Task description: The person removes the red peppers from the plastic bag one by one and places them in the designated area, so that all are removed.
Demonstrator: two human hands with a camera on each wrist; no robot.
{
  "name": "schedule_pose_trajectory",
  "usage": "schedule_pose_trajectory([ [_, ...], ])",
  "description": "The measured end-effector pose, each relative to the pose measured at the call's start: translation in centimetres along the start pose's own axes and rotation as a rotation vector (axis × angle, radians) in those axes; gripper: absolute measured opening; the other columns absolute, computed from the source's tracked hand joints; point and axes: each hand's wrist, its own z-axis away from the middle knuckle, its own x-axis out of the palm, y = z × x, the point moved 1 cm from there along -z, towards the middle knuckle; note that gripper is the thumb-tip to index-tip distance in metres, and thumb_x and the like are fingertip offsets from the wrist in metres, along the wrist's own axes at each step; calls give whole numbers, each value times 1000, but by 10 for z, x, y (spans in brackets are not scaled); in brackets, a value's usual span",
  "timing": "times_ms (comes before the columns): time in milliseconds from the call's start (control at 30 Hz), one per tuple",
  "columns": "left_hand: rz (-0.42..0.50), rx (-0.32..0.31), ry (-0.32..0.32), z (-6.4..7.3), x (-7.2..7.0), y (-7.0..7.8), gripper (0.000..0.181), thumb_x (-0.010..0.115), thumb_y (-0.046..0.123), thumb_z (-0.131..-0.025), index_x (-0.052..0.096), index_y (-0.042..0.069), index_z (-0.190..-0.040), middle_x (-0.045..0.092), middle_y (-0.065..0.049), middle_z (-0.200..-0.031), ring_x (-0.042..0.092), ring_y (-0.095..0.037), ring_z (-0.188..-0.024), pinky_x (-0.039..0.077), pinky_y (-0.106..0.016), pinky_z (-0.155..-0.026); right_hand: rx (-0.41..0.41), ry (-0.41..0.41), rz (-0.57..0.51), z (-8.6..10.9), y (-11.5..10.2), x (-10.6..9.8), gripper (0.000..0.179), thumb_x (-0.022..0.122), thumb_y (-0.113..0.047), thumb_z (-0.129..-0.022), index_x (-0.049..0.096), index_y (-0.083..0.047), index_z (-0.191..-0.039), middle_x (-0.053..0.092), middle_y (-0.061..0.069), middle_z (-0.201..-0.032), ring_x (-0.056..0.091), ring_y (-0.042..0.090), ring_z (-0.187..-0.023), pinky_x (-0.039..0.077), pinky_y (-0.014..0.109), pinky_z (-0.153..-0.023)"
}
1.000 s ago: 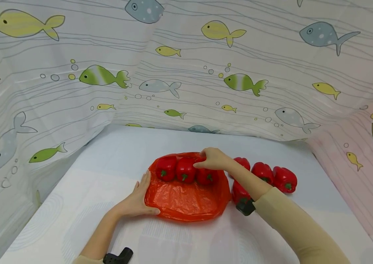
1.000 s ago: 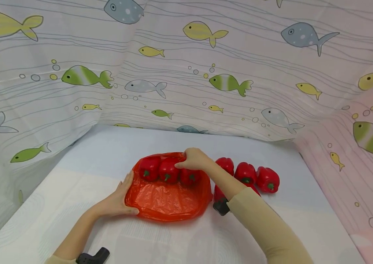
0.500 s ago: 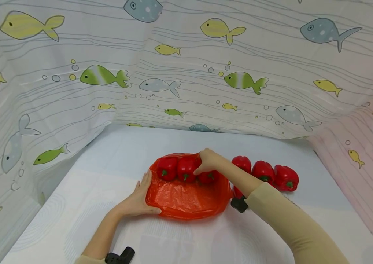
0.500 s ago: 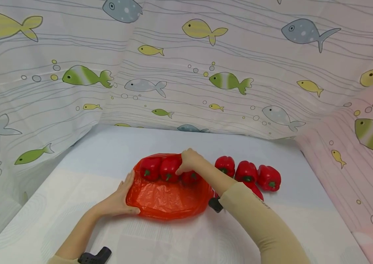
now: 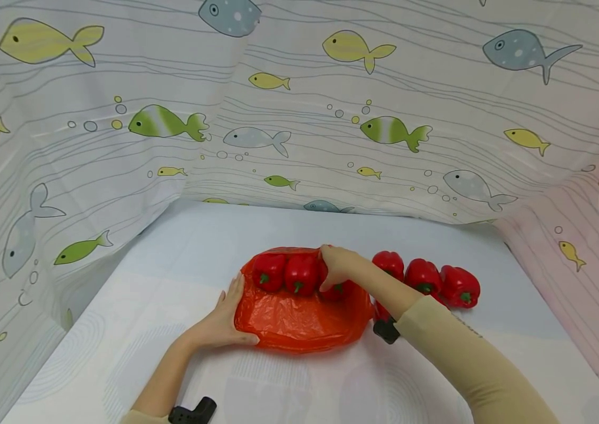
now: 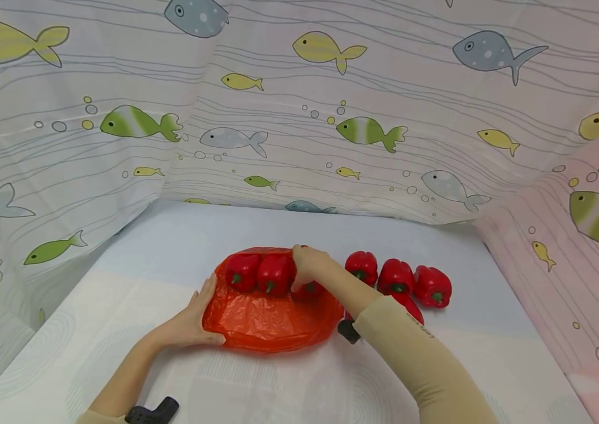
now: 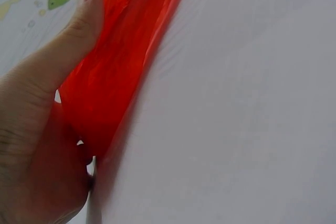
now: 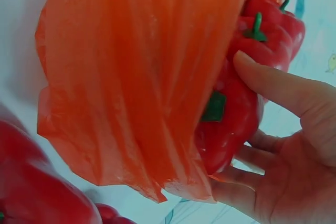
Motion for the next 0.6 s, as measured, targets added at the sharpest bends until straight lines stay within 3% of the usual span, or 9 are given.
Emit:
schedule_pose_trajectory([
  [267, 1, -2, -2, -1, 0, -1, 133, 82, 46, -69, -11, -6, -149, -12, -22, -158, -13, -38, -144, -7, -60, -112, -12, -25, 132, -1, 3, 5, 90, 86, -37, -68, 44, -12, -143, 42, 14, -143, 44, 35, -125, 46, 53, -95],
  [467, -3, -8, -7, -1, -1, 0, 132, 82, 46, -70, -10, -7, -149, -11, -22, -158, -12, -38, -144, -7, -59, -112, -67, 4, 146, -2, 5, 10, 86, 89, -38, -65, 47, -9, -133, 53, 9, -128, 52, 28, -113, 50, 48, -91],
  [600, -4, -13, -10, -1, -1, -1, 132, 82, 47, -70, -10, -7, -149, -11, -22, -158, -12, -38, -144, -7, -59, -112, -92, 36, 169, 1, 5, 11, 86, 89, -41, -64, 47, -7, -130, 52, 10, -125, 52, 28, -110, 51, 47, -89],
])
